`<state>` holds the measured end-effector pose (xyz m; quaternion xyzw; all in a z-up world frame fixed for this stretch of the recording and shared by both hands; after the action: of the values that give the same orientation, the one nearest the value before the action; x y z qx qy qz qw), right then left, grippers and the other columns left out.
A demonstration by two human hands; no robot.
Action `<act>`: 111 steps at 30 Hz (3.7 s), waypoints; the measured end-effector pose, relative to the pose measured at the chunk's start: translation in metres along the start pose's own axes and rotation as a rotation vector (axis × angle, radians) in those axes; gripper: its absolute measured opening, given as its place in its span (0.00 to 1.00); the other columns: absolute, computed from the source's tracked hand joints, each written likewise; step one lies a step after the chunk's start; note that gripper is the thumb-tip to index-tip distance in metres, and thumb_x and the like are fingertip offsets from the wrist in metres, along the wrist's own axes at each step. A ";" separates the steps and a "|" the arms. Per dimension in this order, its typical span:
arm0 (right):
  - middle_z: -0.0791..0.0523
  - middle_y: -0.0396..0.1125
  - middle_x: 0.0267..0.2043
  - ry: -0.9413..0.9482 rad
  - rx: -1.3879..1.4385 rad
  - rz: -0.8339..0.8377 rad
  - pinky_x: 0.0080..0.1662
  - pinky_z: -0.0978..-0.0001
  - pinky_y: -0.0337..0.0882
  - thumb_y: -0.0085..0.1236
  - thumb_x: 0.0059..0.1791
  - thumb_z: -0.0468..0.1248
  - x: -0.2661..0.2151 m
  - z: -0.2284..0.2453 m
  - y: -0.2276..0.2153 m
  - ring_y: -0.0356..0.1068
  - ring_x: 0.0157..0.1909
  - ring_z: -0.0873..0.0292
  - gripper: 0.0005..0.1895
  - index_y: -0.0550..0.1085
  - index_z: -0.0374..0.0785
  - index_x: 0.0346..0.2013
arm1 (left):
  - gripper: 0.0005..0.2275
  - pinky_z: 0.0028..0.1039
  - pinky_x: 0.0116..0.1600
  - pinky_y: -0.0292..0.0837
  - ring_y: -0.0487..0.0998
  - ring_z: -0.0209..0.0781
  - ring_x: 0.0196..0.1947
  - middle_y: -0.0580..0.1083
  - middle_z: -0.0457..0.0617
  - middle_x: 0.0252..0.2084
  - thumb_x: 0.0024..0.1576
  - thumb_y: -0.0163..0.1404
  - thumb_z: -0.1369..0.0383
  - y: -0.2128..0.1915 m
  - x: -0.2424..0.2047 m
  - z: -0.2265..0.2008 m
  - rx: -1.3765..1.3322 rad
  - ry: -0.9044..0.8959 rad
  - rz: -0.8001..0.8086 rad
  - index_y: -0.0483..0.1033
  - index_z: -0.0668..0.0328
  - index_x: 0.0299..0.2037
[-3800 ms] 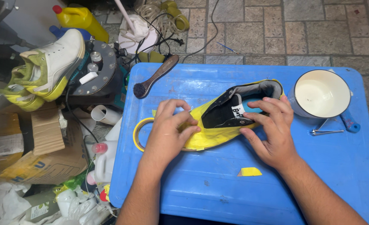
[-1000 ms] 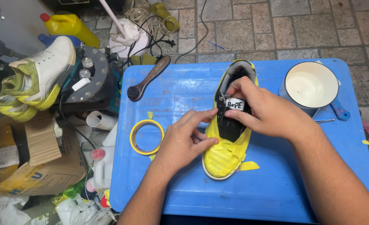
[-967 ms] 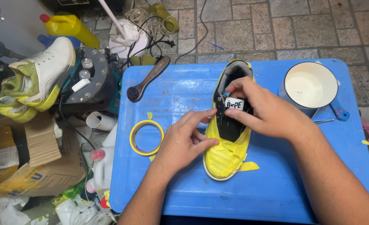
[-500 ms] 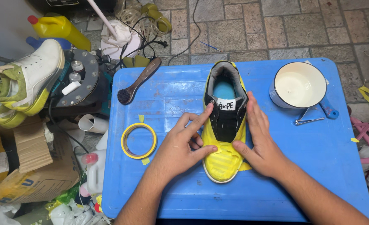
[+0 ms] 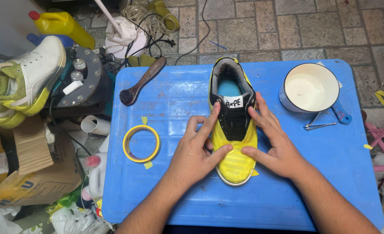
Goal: The person applies yellow masking tape to a black and yellow sneaker on a blue workbench. They tear and place multiple strips of tape to cover the upper and sides of the shoe, smoothing each piece by hand.
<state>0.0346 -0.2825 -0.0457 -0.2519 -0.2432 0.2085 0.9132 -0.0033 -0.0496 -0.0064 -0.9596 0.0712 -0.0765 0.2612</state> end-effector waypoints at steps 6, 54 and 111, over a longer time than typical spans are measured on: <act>0.44 0.35 0.84 0.073 0.190 -0.016 0.74 0.53 0.53 0.58 0.49 0.35 -0.005 0.003 0.000 0.38 0.84 0.44 0.44 0.49 0.41 0.77 | 0.44 0.37 0.46 0.75 0.76 0.51 0.46 0.68 0.54 0.51 0.51 0.65 0.62 0.005 -0.004 -0.006 0.259 0.137 -0.126 0.51 0.49 0.77; 0.47 0.66 0.57 -0.388 0.036 -0.066 0.64 0.48 0.63 0.68 0.46 0.43 -0.035 0.033 0.024 0.67 0.61 0.46 0.26 0.68 0.38 0.54 | 0.05 0.27 0.49 0.83 0.81 0.41 0.47 0.75 0.54 0.45 0.64 0.51 0.73 -0.006 -0.046 -0.057 -0.364 0.045 -0.420 0.72 0.68 0.43; 0.51 0.76 0.36 -0.006 0.231 0.062 0.42 0.66 0.72 0.59 0.48 0.39 -0.021 0.015 -0.038 0.74 0.36 0.55 0.14 0.78 0.30 0.41 | 0.12 0.34 0.54 0.77 0.79 0.50 0.50 0.75 0.54 0.50 0.54 0.63 0.68 0.008 -0.023 0.004 0.119 0.385 -0.159 0.78 0.65 0.42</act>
<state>0.0193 -0.3182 -0.0200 -0.1517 -0.2122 0.2639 0.9286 -0.0256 -0.0505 -0.0162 -0.9128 0.0390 -0.2828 0.2921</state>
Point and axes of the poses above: each hand's wrist, its own x-axis towards the middle knuckle, its own y-axis out of the palm, z = x × y, the point moved 1 cm from there along x, towards the middle knuckle
